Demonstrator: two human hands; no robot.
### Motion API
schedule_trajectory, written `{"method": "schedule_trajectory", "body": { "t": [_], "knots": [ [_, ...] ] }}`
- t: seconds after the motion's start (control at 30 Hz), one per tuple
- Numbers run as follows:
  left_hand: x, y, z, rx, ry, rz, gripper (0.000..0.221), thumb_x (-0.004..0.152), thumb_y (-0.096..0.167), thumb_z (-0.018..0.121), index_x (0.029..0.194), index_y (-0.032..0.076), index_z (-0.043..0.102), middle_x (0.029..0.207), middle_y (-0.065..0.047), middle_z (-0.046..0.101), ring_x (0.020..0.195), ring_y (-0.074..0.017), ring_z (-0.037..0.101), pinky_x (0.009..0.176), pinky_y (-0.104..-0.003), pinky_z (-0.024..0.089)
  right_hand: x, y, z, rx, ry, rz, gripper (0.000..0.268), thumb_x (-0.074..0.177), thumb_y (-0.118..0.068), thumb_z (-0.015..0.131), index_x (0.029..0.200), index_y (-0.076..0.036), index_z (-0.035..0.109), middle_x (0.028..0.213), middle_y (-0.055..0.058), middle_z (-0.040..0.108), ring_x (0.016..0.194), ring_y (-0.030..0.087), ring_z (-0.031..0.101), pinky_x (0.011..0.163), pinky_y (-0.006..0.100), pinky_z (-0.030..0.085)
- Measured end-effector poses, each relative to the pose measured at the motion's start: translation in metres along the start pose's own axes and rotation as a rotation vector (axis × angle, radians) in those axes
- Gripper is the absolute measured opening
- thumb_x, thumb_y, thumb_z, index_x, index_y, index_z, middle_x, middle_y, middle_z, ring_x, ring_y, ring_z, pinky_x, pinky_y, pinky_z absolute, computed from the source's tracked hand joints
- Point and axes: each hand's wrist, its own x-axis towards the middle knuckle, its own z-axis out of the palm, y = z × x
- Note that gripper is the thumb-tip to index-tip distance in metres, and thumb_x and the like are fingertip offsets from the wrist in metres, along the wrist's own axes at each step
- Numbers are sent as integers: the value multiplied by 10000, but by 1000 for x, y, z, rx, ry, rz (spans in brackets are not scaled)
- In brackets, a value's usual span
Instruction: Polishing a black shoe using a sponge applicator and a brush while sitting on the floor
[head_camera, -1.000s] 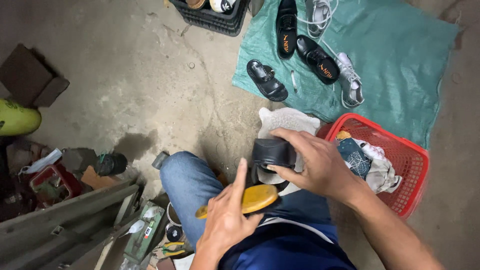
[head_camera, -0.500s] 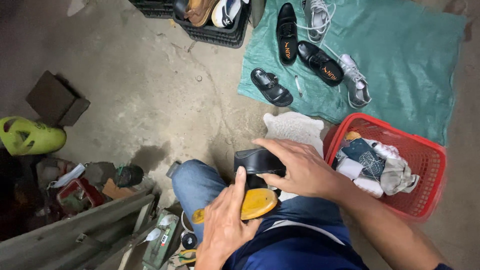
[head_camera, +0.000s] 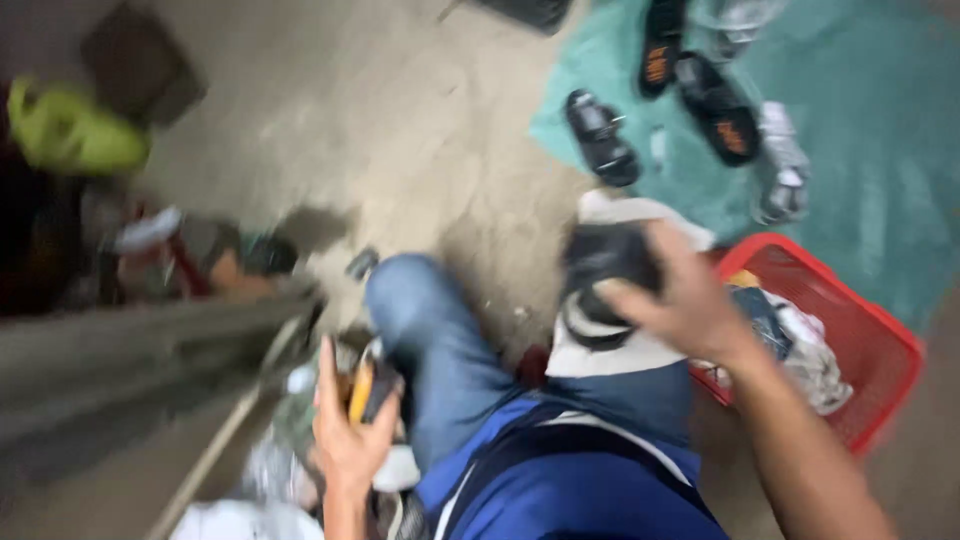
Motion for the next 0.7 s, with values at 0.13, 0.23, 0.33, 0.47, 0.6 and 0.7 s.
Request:
{"method": "schedule_trajectory", "body": {
  "t": [0.13,0.23,0.33,0.47,0.6,0.7],
  "knots": [
    [-18,-84,-11,187,107,-176,802,821,305,755,1551,145,464,1252,-102,668,1117,-299,653,947,-391,484,-26,30,-16,-74,279,113,442,961,-155,751,1309,-65,495,1193,83,543,1063,179,509,946,310,438],
    [-53,-179,-5,221,56,-299,766,830,252,719,1539,115,464,1419,-166,614,1266,-340,599,1057,-414,448,-39,64,-32,-99,305,168,406,1121,-146,682,1449,0,492,1372,184,548,1231,256,537,1074,365,450],
    [-84,-232,9,302,-109,-498,790,836,282,711,1561,150,426,1290,-191,593,1151,-405,629,999,-489,491,-29,78,-31,-177,246,284,471,1155,-199,604,1563,25,528,1444,254,575,1316,334,553,1120,455,434],
    [-104,-234,27,317,-341,-799,950,864,560,631,1648,236,203,1230,-210,705,1106,-424,689,968,-501,529,-20,117,-25,-297,245,249,466,1089,-164,695,1489,44,574,1365,258,625,1223,344,607,1031,449,455],
    [-107,-246,48,333,-518,-796,1035,896,444,653,1667,317,-26,1175,-248,718,1045,-454,704,928,-549,552,-8,118,-28,-367,145,162,423,1158,-172,685,1475,76,556,1333,267,617,1179,376,603,1020,457,451],
    [-98,-253,62,428,-576,-781,1030,907,498,621,1662,362,-66,1079,-255,735,993,-460,703,878,-523,534,2,140,-39,-296,77,208,458,1181,-276,564,1526,22,531,1366,230,594,1208,342,567,1038,460,444]
  ]
}}
